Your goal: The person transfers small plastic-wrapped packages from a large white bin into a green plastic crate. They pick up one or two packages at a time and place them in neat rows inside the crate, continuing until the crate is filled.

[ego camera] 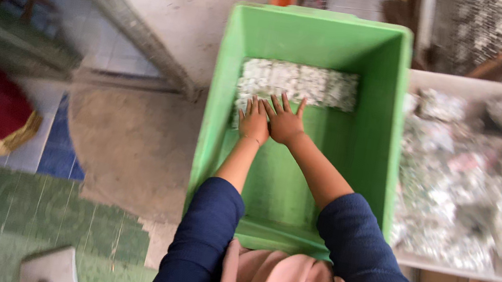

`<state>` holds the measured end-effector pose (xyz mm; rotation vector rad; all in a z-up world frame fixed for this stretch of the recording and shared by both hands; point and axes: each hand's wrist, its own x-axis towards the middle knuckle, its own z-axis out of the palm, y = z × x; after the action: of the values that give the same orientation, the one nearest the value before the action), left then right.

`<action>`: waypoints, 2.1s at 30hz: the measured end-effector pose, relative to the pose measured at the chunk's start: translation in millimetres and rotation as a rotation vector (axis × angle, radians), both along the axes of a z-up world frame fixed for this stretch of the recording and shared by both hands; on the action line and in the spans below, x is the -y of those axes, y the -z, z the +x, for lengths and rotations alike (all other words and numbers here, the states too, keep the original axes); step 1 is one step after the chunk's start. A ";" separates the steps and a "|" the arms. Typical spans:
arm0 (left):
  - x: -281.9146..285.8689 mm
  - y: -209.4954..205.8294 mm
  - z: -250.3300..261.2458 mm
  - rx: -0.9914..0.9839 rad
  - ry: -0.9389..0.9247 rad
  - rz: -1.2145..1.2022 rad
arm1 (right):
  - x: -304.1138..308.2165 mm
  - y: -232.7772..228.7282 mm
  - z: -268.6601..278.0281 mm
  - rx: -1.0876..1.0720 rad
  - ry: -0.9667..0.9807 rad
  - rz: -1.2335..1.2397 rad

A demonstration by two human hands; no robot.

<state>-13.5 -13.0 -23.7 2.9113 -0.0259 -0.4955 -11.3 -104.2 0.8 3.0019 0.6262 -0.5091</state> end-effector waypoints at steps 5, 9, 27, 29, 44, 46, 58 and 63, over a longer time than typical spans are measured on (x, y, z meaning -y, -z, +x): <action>55.7 -29.1 18.1 0.288 0.126 -0.107 | 59.3 -24.0 5.4 0.210 0.097 0.042; 121.7 -47.0 21.9 0.527 0.278 -0.148 | 127.0 -29.8 -3.4 0.434 0.189 0.164; 502.7 -34.2 -113.3 0.489 0.929 -0.394 | 487.2 12.2 -191.5 0.806 0.779 0.295; 537.0 -31.2 -128.7 0.454 0.972 -0.402 | 520.3 16.8 -210.0 0.807 0.827 0.277; 652.5 3.0 -144.9 0.136 0.973 -0.411 | 638.5 48.6 -233.5 0.921 0.866 0.242; 654.2 8.7 -145.2 0.153 0.969 -0.512 | 643.9 51.4 -231.0 0.938 0.878 0.285; 663.2 17.1 -159.6 0.424 0.662 -1.183 | 655.9 42.9 -233.1 1.121 1.101 0.995; 652.7 7.7 -155.0 -0.032 0.324 -1.372 | 653.3 34.0 -237.9 0.762 1.247 1.828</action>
<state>-168.5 -665.7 -31.4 1.5453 -0.5796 -0.3395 -249.1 -757.5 -33.2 3.5808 -1.8850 2.4194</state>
